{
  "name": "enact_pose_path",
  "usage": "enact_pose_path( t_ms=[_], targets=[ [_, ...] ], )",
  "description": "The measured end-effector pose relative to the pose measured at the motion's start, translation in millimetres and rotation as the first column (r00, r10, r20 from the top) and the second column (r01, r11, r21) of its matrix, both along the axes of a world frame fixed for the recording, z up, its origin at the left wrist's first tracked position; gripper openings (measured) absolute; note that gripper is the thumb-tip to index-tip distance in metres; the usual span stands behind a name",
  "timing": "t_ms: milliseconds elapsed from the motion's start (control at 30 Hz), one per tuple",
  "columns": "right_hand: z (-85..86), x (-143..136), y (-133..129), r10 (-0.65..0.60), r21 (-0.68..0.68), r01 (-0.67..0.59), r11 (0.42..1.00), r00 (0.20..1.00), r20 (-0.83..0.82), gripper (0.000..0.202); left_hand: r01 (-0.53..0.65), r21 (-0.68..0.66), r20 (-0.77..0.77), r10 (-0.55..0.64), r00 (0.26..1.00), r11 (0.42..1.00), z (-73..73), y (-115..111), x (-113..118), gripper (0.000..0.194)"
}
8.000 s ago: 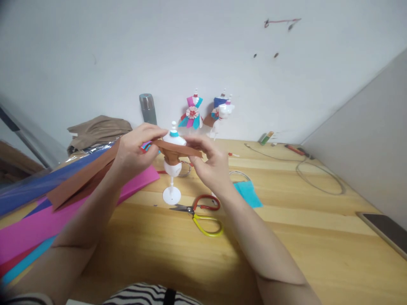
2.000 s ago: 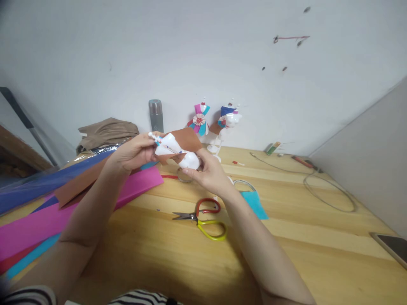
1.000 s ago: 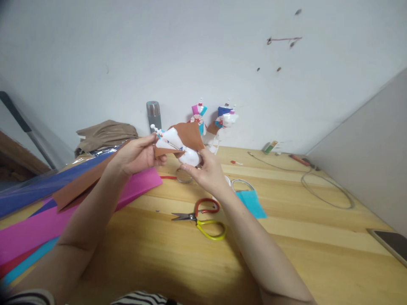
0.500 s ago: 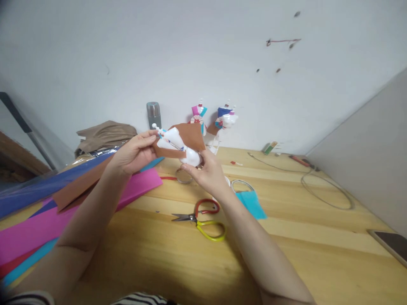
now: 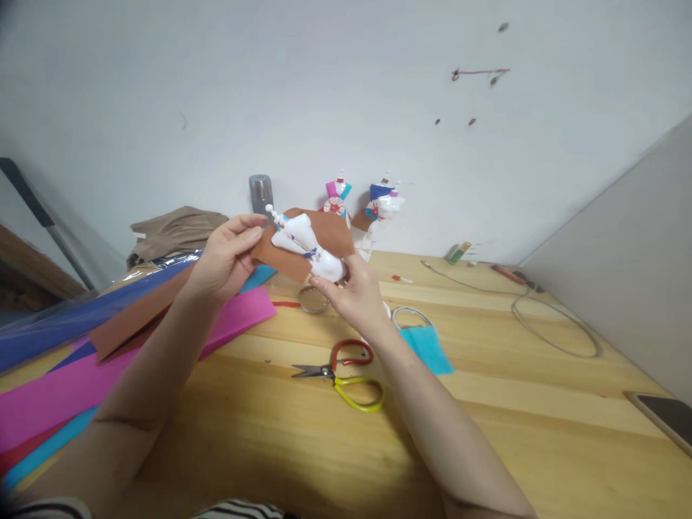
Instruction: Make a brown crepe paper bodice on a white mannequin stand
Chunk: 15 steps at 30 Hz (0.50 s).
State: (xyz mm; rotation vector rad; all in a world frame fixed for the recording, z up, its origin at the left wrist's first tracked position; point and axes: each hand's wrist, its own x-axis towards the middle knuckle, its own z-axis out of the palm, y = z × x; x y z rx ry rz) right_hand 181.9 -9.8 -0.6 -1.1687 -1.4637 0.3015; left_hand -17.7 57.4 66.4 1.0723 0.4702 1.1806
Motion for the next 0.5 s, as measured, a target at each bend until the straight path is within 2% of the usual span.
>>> enact_pose_path(
  t_ms=[233,400,500],
  targets=[
    [5.4,-6,-4,-0.001,-0.055,0.000,0.998,1.000,-0.009,0.056,0.031,-0.034,0.010,-0.031,0.999,0.999,-1.0,3,0,0.011],
    [15.5,-10,-9,0.115,-0.085,-0.125,0.988,0.987,-0.112,0.058,0.102,-0.064,-0.130,-0.109,0.985,0.993,-11.0,16,4,0.015],
    [22.4,-11,-12,0.168,-0.208,-0.192,0.959,0.978,-0.126,0.048,0.055,-0.091,-0.204,-0.073,0.976,0.994,-16.1,32,1,0.010]
  ],
)
